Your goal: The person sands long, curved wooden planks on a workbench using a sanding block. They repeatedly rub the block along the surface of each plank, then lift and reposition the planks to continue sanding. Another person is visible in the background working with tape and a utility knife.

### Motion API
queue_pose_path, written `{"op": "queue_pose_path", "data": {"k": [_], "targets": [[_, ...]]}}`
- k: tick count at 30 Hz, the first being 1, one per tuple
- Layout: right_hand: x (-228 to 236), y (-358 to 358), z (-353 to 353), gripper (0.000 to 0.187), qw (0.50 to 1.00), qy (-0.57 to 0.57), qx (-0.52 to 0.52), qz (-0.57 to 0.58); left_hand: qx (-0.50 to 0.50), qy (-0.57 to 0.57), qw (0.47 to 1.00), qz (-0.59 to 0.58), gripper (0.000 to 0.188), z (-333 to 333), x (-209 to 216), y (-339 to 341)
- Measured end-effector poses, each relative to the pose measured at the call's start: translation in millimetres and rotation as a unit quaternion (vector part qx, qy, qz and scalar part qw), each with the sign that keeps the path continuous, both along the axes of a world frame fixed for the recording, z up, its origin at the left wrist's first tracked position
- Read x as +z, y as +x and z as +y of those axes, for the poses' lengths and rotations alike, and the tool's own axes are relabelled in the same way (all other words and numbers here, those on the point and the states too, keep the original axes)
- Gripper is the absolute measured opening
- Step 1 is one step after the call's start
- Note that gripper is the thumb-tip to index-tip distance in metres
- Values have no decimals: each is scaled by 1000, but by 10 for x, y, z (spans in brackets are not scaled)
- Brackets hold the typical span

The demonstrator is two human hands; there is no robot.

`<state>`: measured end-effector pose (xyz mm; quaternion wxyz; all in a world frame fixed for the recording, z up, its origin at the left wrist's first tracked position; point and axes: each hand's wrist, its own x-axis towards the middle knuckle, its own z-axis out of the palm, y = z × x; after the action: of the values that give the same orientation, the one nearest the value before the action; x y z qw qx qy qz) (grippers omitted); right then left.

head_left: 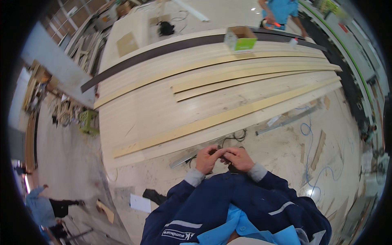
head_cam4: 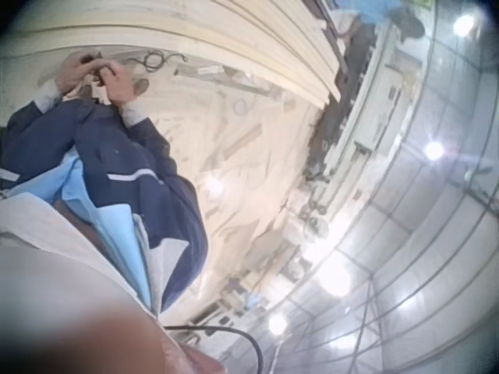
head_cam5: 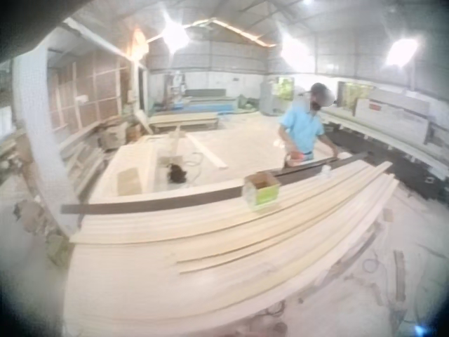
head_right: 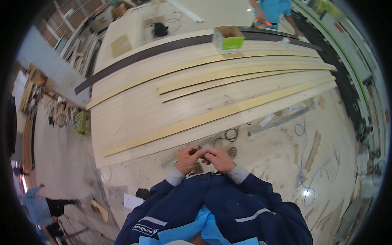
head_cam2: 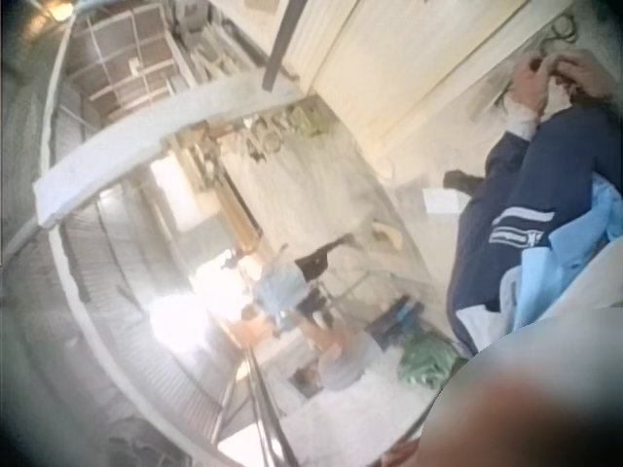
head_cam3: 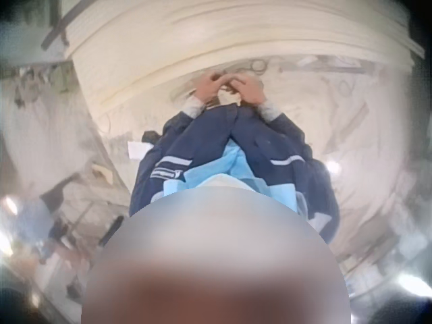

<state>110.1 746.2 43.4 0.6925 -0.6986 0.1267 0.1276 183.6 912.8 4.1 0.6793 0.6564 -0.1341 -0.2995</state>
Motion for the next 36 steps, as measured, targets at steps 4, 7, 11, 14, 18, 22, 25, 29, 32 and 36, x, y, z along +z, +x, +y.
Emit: {"op": "queue_pose_path", "data": {"k": [4,7,11,14,18,22,25,29,32,36], "targets": [[56,-17,-71,20,986,-153,70,2,-28,117,977,-179,21,96,94,0],[-75,-42,-261,20,991,-104,86,21,-78,176,955,-226,23,176,-24,56],[-371,31,-976,23,987,-159,-18,26,-12,313,901,-301,27,648,-452,393],[-544,220,-2034,32,936,-291,-198,30,17,540,717,-441,39,1721,-703,1117],[-680,481,-3532,32,790,-529,-311,19,385,620,636,-251,78,2853,-768,1767],[-945,666,-4435,27,685,-665,-275,118,363,733,565,-111,91,3100,-947,1782],[-1175,873,-4234,29,668,-690,-243,133,371,744,543,-115,86,3029,-1065,1702],[-1296,1240,-2298,25,761,-632,-100,-112,370,753,528,-129,84,2990,-1076,1648],[-1276,1375,-260,27,833,-465,-11,-301,370,750,531,-133,82,2964,-1026,1662],[-1190,1333,477,37,907,-340,220,-119,378,746,534,-123,81,2960,-1002,1660]]}}
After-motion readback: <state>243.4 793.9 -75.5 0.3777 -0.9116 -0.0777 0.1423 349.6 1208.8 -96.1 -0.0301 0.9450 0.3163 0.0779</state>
